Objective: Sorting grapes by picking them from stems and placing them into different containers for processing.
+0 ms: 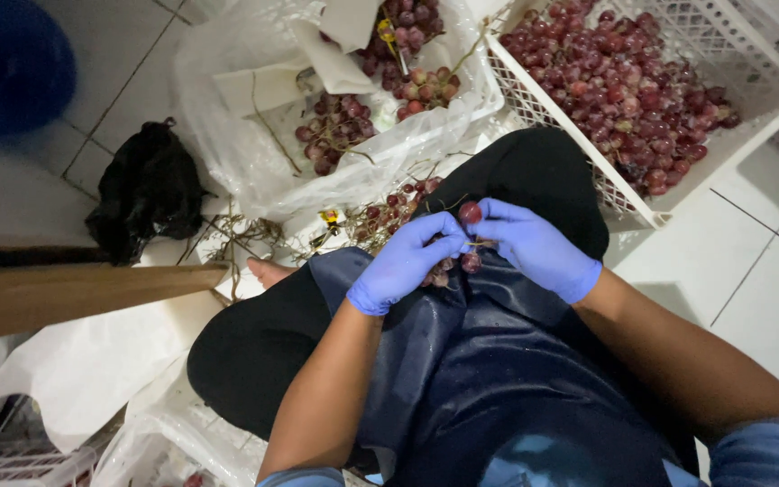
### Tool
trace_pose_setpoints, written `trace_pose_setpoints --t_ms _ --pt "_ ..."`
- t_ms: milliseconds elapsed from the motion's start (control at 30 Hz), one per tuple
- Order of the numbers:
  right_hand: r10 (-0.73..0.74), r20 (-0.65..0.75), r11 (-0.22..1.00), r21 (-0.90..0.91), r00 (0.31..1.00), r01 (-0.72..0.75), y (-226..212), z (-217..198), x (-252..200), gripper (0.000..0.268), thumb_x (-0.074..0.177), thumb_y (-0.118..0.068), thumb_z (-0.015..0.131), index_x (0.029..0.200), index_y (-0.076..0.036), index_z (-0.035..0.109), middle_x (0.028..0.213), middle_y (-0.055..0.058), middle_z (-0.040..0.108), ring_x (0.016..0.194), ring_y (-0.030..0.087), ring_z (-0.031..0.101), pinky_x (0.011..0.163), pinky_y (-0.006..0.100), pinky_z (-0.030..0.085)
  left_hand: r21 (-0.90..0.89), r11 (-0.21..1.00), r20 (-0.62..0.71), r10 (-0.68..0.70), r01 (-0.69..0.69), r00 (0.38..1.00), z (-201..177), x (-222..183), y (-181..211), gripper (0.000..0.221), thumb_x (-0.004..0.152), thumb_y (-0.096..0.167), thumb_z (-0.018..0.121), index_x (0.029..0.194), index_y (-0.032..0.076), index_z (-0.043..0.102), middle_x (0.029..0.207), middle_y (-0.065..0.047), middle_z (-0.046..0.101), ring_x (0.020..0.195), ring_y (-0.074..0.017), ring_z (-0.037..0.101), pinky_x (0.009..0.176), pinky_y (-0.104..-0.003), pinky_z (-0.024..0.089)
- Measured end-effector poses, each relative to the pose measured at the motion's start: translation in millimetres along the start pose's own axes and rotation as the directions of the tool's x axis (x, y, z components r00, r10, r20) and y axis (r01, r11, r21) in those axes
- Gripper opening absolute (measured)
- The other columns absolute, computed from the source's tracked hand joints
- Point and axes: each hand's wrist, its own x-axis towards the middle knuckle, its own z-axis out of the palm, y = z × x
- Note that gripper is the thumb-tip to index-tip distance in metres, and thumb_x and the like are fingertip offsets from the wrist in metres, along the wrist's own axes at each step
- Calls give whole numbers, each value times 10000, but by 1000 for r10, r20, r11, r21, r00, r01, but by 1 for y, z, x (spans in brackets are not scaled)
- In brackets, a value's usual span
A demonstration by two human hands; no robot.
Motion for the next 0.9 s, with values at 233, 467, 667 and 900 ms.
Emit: trace_pose_setpoints --t_ms 233,467,667,900 --pt "-249 -329 956 66 911 285 37 -73 19 58 979 -22 520 952 -55 559 938 81 631 906 188 645 840 311 510 -78 996 -28 -45 43 999 1 -4 25 106 953 139 605 941 77 689 804 -59 666 846 -138 605 826 -327 538" --pt "-628 -555 637 -770 545 -50 130 -236 40 85 1097 -14 598 1042 42 564 888 160 592 749 277 544 706 397 475 -533 837 -96 -205 124 974 -8 10 16 151 957 163 593 1013 35 651 785 -25 610 585 -60 539 444 -184 351" --pt "-760 -374 581 -757 532 298 69 -166 23 41 1028 110 633 1069 103 631 1183 253 617 1078 348 555 969 419 435 -591 807 -154 -134 18 979 -11 9 15 70 960 146 587 949 77 578 831 -25 593 639 -74 559 520 -191 413" --pt "-467 -98 874 -199 879 443 -6 2 19 270 903 -5 615 1172 7 621 1248 231 614 1224 357 560 1047 497 406 -431 873 -325 87 -230 942 -2 13 -12 89 969 79 601 1031 26 636 932 -76 664 855 -145 646 857 -271 497"
